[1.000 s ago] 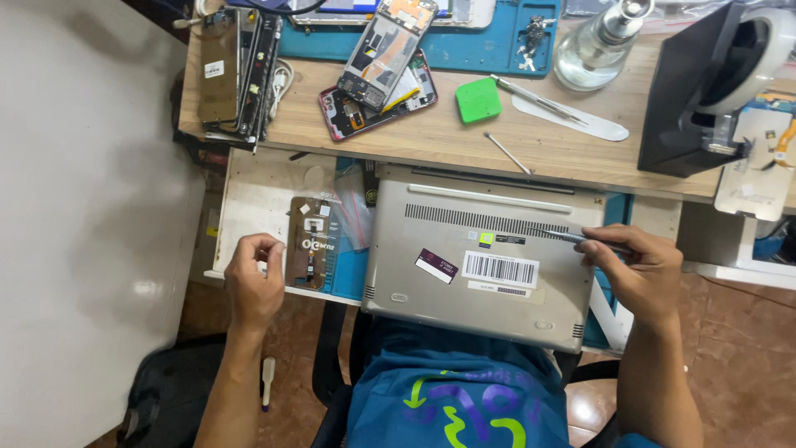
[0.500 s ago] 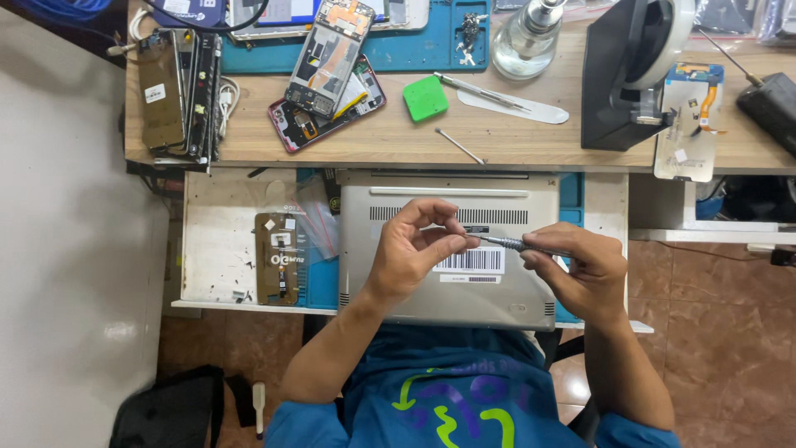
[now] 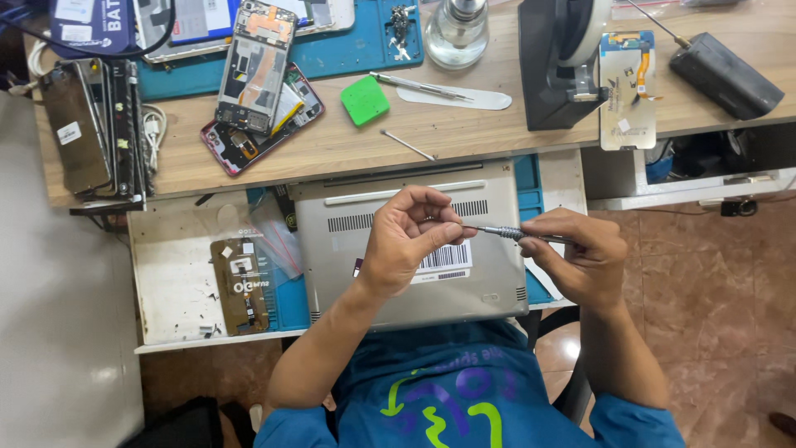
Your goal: The person uses a screwdriver to remove screws from the back panel of a silver laptop. They place the removed screws into a drawer and continue unscrewing the device.
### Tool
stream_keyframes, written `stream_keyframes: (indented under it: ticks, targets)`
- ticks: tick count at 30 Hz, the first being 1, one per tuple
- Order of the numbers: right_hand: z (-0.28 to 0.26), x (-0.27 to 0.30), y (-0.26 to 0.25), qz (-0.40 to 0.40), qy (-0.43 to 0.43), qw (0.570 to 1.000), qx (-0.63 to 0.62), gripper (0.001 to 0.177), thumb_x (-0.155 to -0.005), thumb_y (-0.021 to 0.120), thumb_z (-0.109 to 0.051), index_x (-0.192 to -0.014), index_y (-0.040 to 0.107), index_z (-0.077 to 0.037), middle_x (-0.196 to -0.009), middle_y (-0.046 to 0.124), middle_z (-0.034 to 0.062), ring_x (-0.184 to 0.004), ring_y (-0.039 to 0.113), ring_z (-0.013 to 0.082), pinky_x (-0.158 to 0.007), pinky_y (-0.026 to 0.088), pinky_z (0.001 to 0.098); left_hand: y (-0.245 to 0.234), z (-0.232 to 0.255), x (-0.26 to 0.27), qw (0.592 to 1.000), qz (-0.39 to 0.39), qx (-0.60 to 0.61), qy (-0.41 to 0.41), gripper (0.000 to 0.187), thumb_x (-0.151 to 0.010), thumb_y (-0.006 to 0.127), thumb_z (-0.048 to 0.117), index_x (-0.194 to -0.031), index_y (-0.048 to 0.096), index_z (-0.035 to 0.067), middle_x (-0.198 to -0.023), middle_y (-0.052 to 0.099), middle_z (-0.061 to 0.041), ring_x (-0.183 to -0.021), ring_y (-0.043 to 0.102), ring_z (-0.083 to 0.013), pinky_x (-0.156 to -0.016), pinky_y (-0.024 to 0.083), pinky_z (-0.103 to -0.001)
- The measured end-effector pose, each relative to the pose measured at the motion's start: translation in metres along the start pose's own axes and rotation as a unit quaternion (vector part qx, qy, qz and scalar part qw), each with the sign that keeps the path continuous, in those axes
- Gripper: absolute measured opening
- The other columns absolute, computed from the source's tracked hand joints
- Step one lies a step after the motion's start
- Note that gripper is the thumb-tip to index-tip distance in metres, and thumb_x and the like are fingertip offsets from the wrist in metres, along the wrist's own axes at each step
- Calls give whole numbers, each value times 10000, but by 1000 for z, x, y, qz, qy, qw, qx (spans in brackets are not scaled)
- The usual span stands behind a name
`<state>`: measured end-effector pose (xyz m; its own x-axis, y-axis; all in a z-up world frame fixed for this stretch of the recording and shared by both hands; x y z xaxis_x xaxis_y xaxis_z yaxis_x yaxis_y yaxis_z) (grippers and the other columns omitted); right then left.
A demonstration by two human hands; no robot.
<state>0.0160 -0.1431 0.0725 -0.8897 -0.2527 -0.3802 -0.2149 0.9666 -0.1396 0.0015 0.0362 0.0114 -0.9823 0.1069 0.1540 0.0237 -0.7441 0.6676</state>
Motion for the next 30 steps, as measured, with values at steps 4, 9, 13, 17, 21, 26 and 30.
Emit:
stream_keyframes:
  ticks: [4,9,13,17,21,26,30]
  targets:
    - [-6,-2,-9,-12,12,999,44,115,-713,675,60,-827,660,63,-673,656,156,-511,637,168,-472,498,249,5,-12,-7,1000,-4,2,-22,321,-752,669,-60,-1027,505,-65,-825,605,-186,-777,678,-280,-669,594,-291]
    - [-20,-5,-14,-54,8,993,107,120,-681,678,86,-776,680,13,-688,662,139,-521,624,183,-483,502,263,8,-35,-5,997,-13,-53,-60,310,-748,676,-45,-1013,516,-61,-820,604,-168,-767,678,-250,-674,591,-277]
    - [-13,4,-27,-51,53,990,123,86,-718,675,37,-797,677,4,-665,654,124,-515,612,164,-480,492,257,7,-58,-7,994,-27,-61,-81,319,-742,690,-30,-1011,519,-52,-806,603,-161,-745,678,-223,-657,588,-250]
    - [-6,14,-36,-44,75,986,141,105,-708,684,27,-810,686,1,-660,661,121,-517,618,172,-485,484,247,12,-74,-7,989,-50,-18,-139,372,-757,703,40,-1061,500,-27,-837,601,-144,-804,672,-233,-687,578,-261]
    - [-2,20,-42,-36,75,986,145,100,-716,690,2,-816,688,-4,-670,667,113,-529,630,181,-492,489,242,19,-74,-6,972,-74,88,-204,372,-886,567,268,-1114,459,-5,-842,612,-144,-862,663,-262,-711,576,-314]
    - [-1,21,-41,-38,80,987,134,100,-719,688,-6,-819,686,-7,-661,670,111,-520,629,173,-478,487,236,16,-77,-6,969,-82,91,-214,434,-916,476,373,-1131,449,-4,-877,613,-174,-905,650,-288,-748,554,-346]
    - [-1,21,-42,-38,86,986,139,98,-713,687,2,-811,687,1,-644,669,122,-513,634,188,-468,484,238,11,-82,-6,973,-76,74,-206,434,-919,467,366,-1145,438,-3,-988,601,-205,-996,617,-300,-815,525,-371]
Point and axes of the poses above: each hand's wrist, its own x-axis away from the middle knuckle, its own y-axis out of the palm, z = x × y, the point moved 6 cm from there along -x, towards the middle knuckle
